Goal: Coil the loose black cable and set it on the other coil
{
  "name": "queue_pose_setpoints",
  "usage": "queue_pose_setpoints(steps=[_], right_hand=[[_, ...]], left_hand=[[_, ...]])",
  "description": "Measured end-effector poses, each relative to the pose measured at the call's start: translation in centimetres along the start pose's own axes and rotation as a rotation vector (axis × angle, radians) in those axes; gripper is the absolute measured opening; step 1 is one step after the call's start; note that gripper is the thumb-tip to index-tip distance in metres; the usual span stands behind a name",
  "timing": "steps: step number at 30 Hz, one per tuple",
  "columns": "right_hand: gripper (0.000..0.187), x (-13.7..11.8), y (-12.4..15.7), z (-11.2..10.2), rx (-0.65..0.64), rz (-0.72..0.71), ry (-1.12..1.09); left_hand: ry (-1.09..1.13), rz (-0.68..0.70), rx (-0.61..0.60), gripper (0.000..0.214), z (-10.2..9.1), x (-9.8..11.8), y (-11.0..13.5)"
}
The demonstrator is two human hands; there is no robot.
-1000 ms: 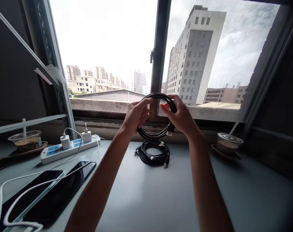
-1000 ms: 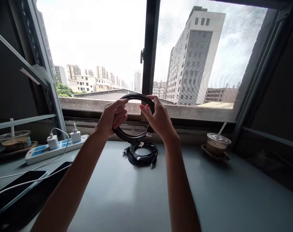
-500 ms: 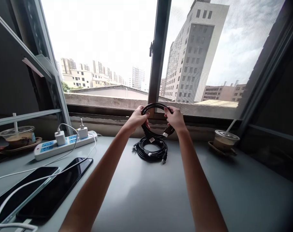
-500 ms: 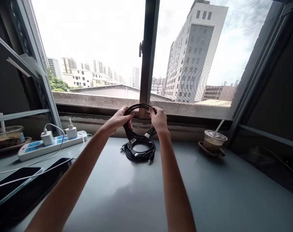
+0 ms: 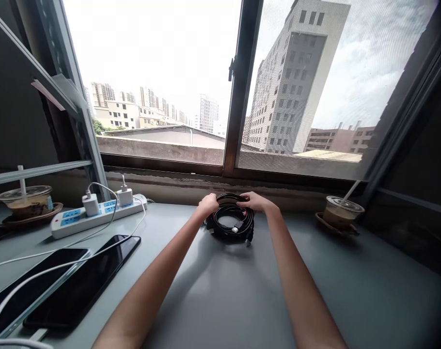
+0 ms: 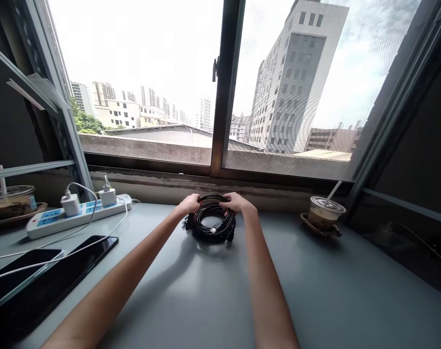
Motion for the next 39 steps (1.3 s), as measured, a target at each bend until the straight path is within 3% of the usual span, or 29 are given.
queue_pose_setpoints(steps=[4, 9, 15, 19, 24, 29, 34, 39], right_hand=[[0.028, 2.0, -1.1, 0.7, 0.031, 0.035, -0.006], [0.03, 2.6, -1.4, 0.8, 0.085, 0.032, 0.018], [0.033, 2.1, -1.6, -0.6, 0.3, 0.03, 0.12], [0.032, 2.8, -2.0, -0.6, 0.387, 0.056, 0.185], [0.026, 4.4, -2.7, 0.9, 0.306, -0.012, 0.117], [0.024, 4.8, -3.5, 1.7, 0.223, -0.158, -0.083], [0.021, 5.5, -3.9, 1.9, 0.197, -0.161, -0.269], [0.03, 6.3, -2.5, 1.7, 0.168, -0.133, -0.368]], left_hand=[[-0.093, -0.068, -0.05, 0.013, 1.2, -0.5, 0.1], [-0.129, -0.064, -0.061, 0.015, 1.2, -0.4, 0.4], [-0.122, -0.049, -0.059, 0.02, 0.5, 0.0, 0.2], [-0.158, -0.031, 0.006, 0.025, 0.9, 0.3, 0.4], [-0.216, 0.036, 0.09, 0.034, 2.1, 0.5, 0.6], [-0.191, 0.212, 0.114, 0.037, 3.0, 0.4, 0.3], [-0.05, 0.273, 0.097, 0.034, 3.7, -1.9, -1.3], [0.117, 0.282, 0.088, 0.041, 3.6, -4.0, -2.7]])
Point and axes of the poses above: each hand's wrist, its own y-axis away from the middle knuckle, its own z-axis out of the palm, x = y × z, the point moved 4 cm from there along -y, towards the middle knuckle, and after that the axes turned 3 degrees about -y, right-handed, at the moved point
